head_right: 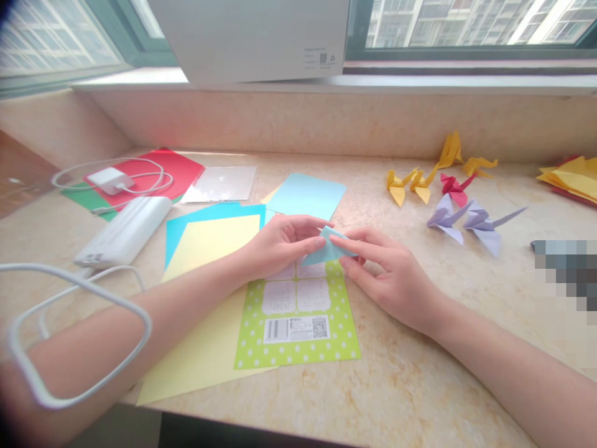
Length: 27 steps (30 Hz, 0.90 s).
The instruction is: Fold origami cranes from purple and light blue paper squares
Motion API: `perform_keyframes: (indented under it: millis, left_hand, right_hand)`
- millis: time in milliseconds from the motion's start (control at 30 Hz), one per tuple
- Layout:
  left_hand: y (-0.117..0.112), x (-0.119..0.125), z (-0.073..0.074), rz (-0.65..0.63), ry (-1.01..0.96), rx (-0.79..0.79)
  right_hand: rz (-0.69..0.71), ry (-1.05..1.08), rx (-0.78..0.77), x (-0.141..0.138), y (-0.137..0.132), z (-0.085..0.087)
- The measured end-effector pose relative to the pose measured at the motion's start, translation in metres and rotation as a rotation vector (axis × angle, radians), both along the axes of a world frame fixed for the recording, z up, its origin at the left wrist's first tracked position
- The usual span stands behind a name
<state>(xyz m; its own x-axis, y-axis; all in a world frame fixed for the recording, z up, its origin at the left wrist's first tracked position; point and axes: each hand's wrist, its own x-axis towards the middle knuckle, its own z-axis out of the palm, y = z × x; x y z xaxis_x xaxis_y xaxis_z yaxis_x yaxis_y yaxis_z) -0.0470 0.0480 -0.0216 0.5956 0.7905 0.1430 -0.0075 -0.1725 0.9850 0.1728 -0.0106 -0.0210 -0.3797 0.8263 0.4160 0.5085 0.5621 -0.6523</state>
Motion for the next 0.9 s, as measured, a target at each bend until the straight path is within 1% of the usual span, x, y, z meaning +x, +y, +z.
perform_keyframes:
  millis: [100,233,300,400,600,700,900]
  left_hand:
    - [-0.001,0.0,0.0,-0.008,0.001,-0.002]
    - [-0.002,0.0,0.002,-0.063,0.011,-0.016]
    - [-0.001,0.0,0.002,-0.069,0.019,-0.004]
    - [-0.001,0.0,0.004,-0.039,0.033,-0.006]
    - [-0.001,0.001,0.009,0.019,0.087,0.031]
    - [-0.001,0.0,0.01,0.023,0.113,0.044]
    - [-0.002,-0.001,0.011,0.01,0.11,0.047]
  right_hand:
    - [-0.051,0.0,0.032,0.0,0.0,-0.001]
    - [-0.136,-0.012,0.09,0.0,-0.001,0.001]
    - [-0.151,-0.014,0.11,0.001,-0.002,0.003]
    - [-0.121,-0.005,0.103,0.002,-0.003,0.005]
    - [-0.024,0.012,0.007,0.006,-0.005,0.004]
    - [-0.006,0.002,-0.012,0.006,-0.004,0.002]
    - [0.001,0.021,0.003,0.005,-0.004,0.002]
